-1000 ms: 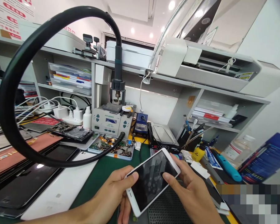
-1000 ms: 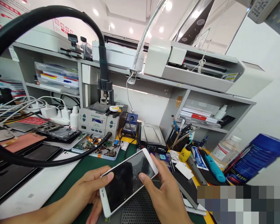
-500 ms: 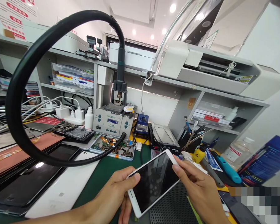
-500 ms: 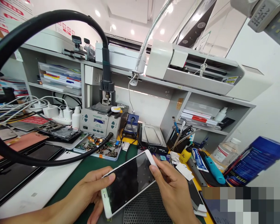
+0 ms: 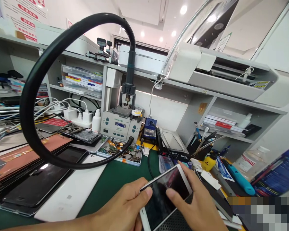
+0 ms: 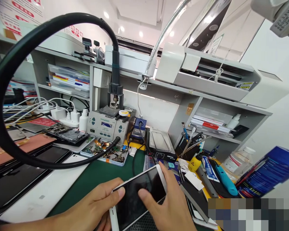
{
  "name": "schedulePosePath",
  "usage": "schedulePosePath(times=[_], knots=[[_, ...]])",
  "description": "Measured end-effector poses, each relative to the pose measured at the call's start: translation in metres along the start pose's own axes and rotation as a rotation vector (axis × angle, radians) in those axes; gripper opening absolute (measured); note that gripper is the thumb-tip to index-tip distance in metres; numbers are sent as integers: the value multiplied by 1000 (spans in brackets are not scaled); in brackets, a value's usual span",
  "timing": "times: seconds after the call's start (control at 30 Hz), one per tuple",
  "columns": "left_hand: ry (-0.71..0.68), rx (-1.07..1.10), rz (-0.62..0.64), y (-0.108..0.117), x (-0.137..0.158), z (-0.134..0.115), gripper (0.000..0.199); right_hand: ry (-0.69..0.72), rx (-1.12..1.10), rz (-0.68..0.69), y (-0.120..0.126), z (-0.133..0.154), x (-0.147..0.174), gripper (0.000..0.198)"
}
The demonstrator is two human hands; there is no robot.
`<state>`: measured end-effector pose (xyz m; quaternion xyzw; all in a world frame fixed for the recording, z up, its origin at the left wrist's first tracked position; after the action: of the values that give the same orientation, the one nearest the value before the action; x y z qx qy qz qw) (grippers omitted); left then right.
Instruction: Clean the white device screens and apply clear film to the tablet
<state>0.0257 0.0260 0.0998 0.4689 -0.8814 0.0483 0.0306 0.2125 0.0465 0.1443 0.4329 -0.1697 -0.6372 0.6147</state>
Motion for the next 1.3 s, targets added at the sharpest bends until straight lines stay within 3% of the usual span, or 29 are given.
schedulePosePath(times=[0.13,0.27,0.47,0.67,0.8,1.13,1.3], knots=[[-22,-119,-81,0,10,-8,54,-36,179,-33,-13,12,9,107],[23,-119,-142,-3,18,-6,57,-74,189,-49,-19,20,10,114],[28,-76,-83,-7,16,-2,53,-132,54,-67,-10,16,4,88],[-102,-149,-23,-5,9,-21,43,-121,-96,-20,-5,8,0,54],[-98,-146,-23,-5,9,-27,38,-77,-115,-34,0,5,-3,42],[-87,-78,-5,-5,10,-30,38,-120,-406,-36,6,2,-5,43],[-93,-78,-12,-4,10,-27,41,-118,-393,-31,9,-4,-8,44]])
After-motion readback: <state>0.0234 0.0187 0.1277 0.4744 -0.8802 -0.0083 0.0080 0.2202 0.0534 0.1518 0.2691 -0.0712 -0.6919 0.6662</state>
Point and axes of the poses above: each hand's wrist, its own x-axis away from the middle knuckle, its own y-axis out of the back of the hand, z = x × y, the point moved 7 cm from there along -x, towards the middle knuckle, and after that the axes turned 2 degrees about z, right-handed, at the moved point
